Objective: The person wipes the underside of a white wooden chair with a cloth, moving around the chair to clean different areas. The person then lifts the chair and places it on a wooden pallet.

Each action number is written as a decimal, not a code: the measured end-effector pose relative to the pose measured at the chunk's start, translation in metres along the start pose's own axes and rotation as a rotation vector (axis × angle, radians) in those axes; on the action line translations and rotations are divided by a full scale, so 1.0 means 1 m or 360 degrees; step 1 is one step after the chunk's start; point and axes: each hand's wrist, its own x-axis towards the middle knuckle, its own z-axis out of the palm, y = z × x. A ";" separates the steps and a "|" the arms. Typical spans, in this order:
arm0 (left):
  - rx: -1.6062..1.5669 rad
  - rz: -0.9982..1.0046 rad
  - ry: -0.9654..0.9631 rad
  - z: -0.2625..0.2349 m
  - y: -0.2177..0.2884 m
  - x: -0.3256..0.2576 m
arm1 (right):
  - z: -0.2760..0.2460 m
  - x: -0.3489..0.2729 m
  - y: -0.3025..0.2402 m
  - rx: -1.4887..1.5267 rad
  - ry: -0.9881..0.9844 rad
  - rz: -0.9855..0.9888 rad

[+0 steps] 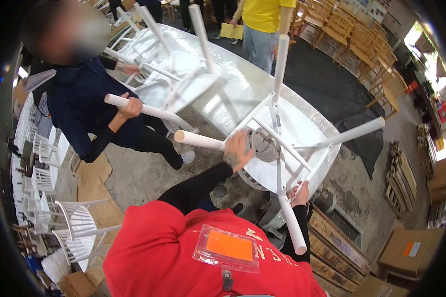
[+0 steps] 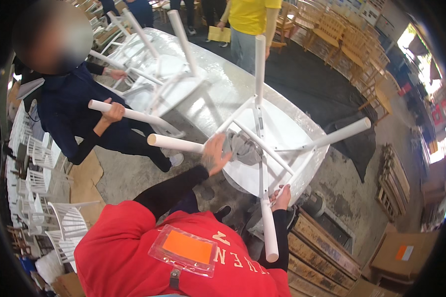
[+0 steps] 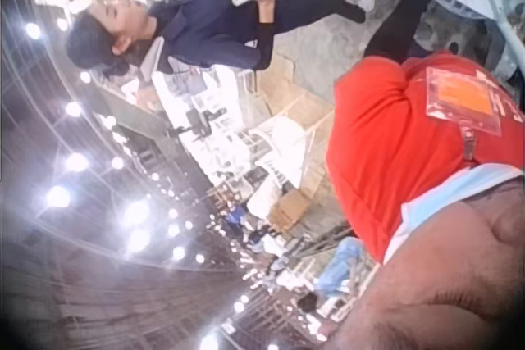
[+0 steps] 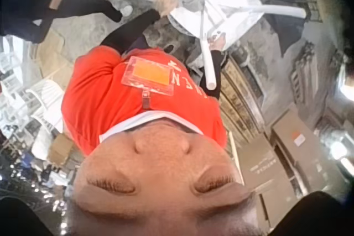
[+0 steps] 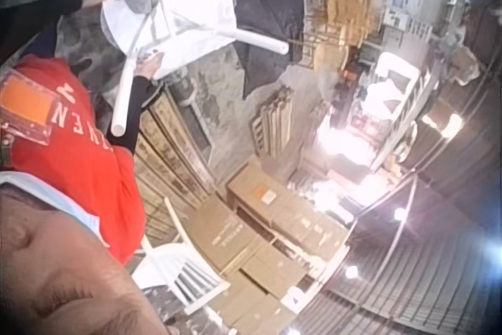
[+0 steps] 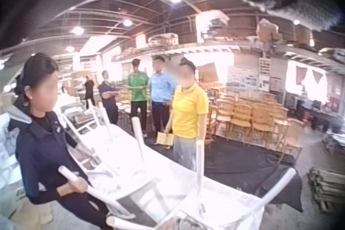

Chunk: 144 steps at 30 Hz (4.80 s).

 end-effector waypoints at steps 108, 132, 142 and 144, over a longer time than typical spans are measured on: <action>0.0172 -0.0117 -0.0191 -0.262 -0.030 0.070 | 0.212 0.063 -0.067 -0.2326 0.0607 -0.0449; 0.0099 -0.0131 -0.0226 -0.264 -0.031 0.074 | 0.211 0.066 -0.067 -0.2311 0.0644 -0.0481; 0.0110 -0.0140 -0.0242 -0.266 -0.030 0.070 | 0.213 0.062 -0.067 -0.2333 0.0592 -0.0477; 0.0117 -0.0139 -0.0209 -0.266 -0.030 0.069 | 0.214 0.059 -0.068 -0.2322 0.0591 -0.0488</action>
